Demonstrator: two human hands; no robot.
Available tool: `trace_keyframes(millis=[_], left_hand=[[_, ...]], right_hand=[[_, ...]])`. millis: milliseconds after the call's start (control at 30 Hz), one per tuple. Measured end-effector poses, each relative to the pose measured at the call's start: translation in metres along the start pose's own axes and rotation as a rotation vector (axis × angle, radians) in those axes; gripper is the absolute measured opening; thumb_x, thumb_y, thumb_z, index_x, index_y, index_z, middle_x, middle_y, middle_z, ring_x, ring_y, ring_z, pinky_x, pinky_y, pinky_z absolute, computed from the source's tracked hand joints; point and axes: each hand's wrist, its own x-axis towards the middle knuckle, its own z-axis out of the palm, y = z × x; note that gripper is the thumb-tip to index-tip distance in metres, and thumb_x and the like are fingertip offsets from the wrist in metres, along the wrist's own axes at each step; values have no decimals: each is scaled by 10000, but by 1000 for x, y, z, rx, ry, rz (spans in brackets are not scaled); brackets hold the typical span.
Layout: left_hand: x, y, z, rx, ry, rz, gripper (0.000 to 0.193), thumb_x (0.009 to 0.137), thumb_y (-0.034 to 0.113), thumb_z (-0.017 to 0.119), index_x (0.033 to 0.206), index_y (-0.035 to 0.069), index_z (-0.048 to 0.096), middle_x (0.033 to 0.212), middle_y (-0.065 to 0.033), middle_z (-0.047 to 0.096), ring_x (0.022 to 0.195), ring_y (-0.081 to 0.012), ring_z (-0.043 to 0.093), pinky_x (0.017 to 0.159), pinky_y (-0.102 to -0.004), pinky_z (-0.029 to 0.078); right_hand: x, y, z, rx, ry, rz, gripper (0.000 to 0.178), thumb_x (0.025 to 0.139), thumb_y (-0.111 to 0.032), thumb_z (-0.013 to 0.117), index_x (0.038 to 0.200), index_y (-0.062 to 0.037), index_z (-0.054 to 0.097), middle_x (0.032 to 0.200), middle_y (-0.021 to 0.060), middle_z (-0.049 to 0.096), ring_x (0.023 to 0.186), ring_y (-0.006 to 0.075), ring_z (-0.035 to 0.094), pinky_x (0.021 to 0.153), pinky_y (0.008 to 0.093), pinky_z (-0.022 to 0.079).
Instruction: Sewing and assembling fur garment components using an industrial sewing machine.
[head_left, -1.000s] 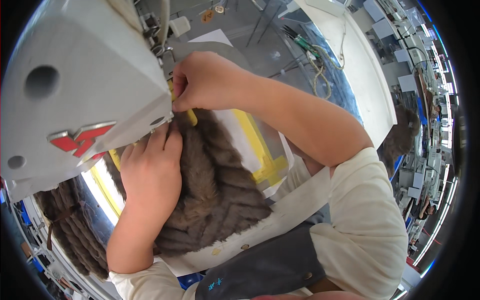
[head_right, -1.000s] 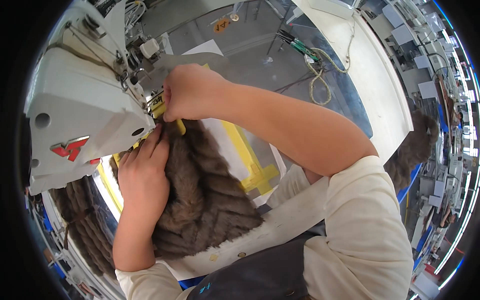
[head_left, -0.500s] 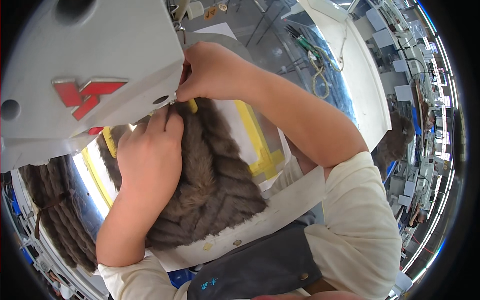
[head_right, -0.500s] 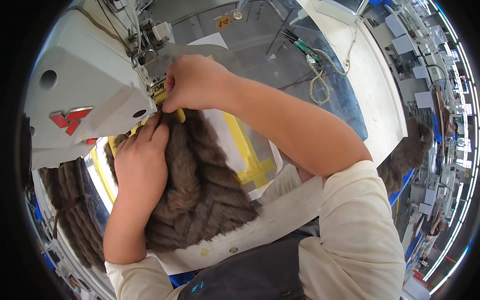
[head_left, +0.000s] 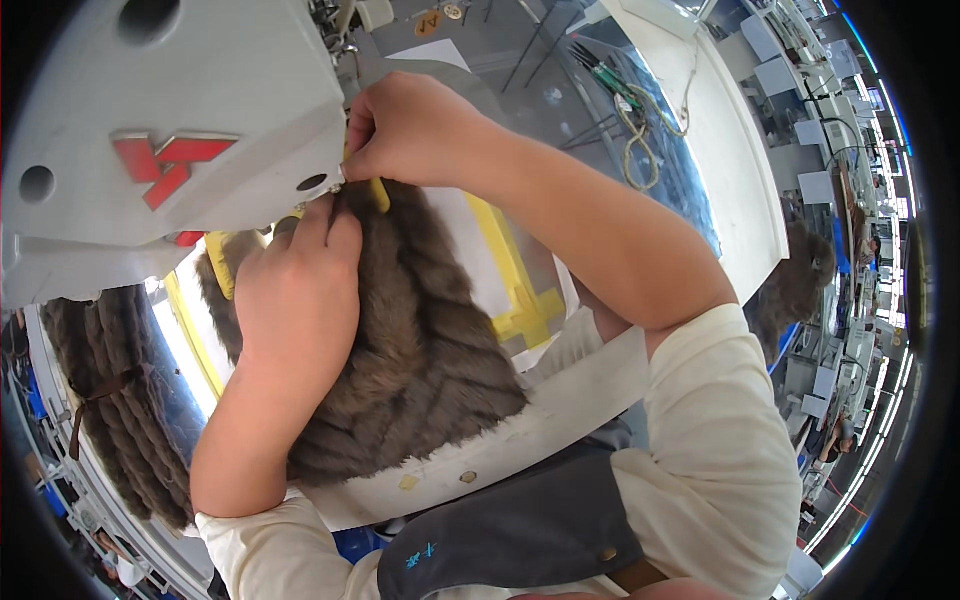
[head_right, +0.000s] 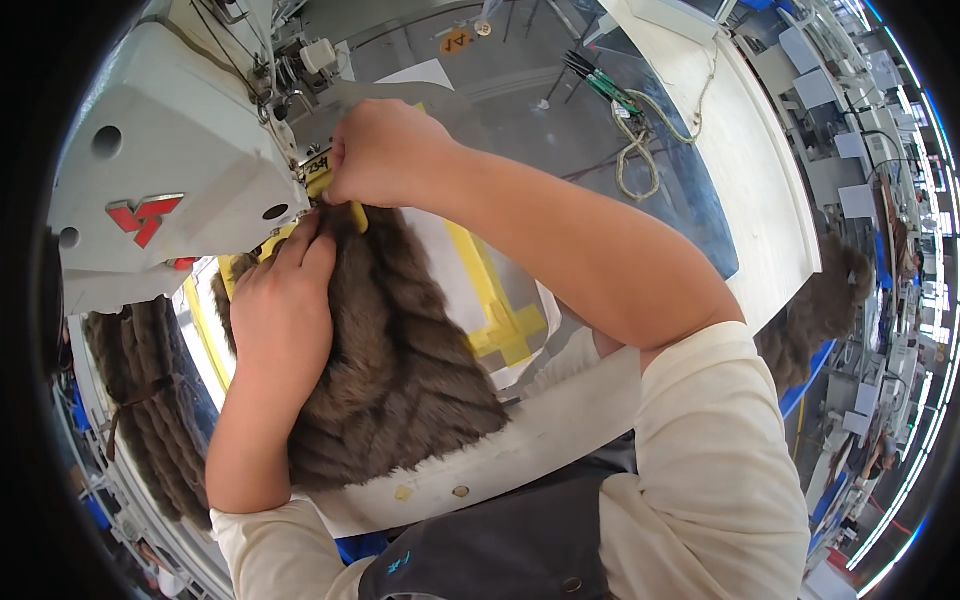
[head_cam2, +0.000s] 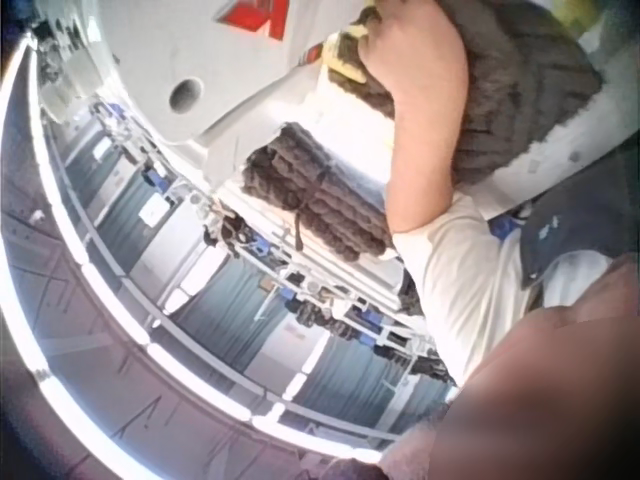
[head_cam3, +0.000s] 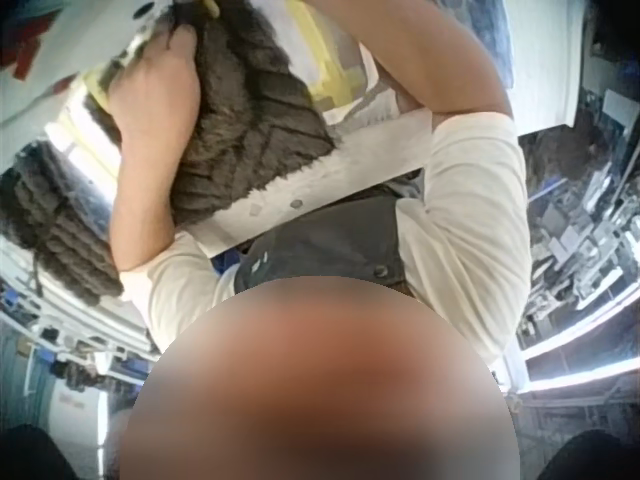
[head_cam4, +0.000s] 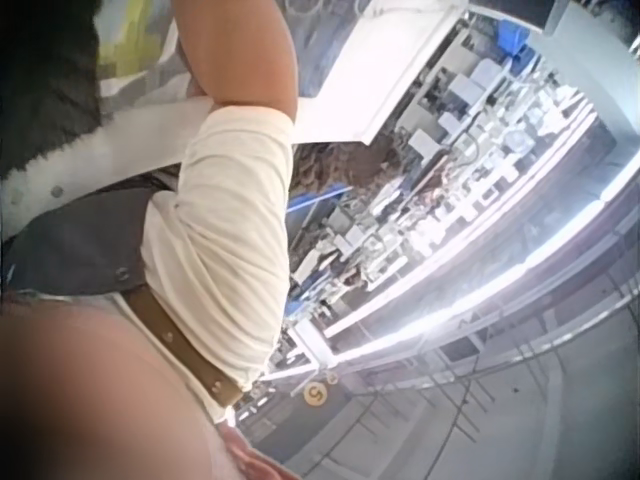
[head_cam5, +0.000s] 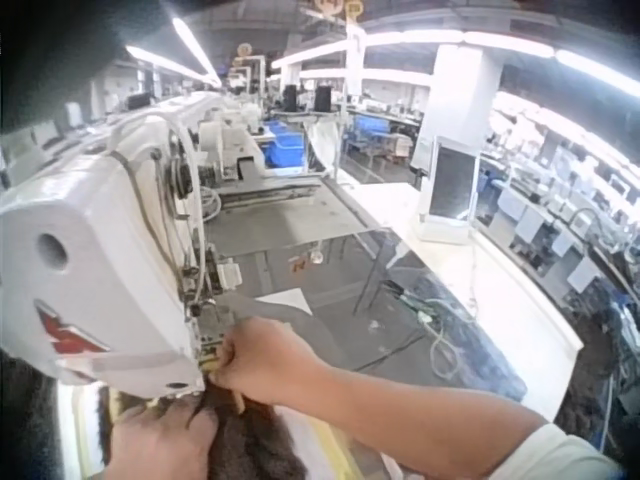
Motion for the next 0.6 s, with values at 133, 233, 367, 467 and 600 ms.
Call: trace_keyframes(millis=[133,233,367,467,600], left_hand=[[1,-1,0,4,26,4,179,789,57,635,966,47,660,1183,-117,725,762,-234,710,623,-353,567],[1,-4,4,-7,20,30,170,804,71,622,969,52,656,1178,-124,724,767,-237,712,623,-358,570],[-3,-5,5,-53,21,-8,169,822,82,614,987,55,644,1122,-124,726,741,-238,706,619,-360,568],[-1,-1,4,-69,-1,-28,152,834,81,612,983,61,635,1019,-99,721,705,-233,696,613,-361,565],[-4,0,8,-85,15,-34,133,852,83,612,985,67,617,904,-70,686,676,-223,681,598,-348,538]], right_hand=[[-5,-6,1,-57,42,-5,223,700,-228,801,794,-34,739,730,134,716,730,321,700,696,416,553],[-8,-1,1,-109,66,-106,220,739,-221,778,842,-29,747,769,141,725,769,327,712,723,416,560],[-32,4,-16,-62,-64,-428,234,808,-128,686,1005,-29,763,1007,155,744,908,332,723,804,412,565],[-46,20,-11,-78,-83,-630,320,831,-71,628,1128,-52,747,1148,141,726,1009,327,712,860,412,569],[-55,25,0,-191,-82,-654,410,850,-63,589,1245,-89,695,1257,86,698,1099,304,690,917,418,576]])
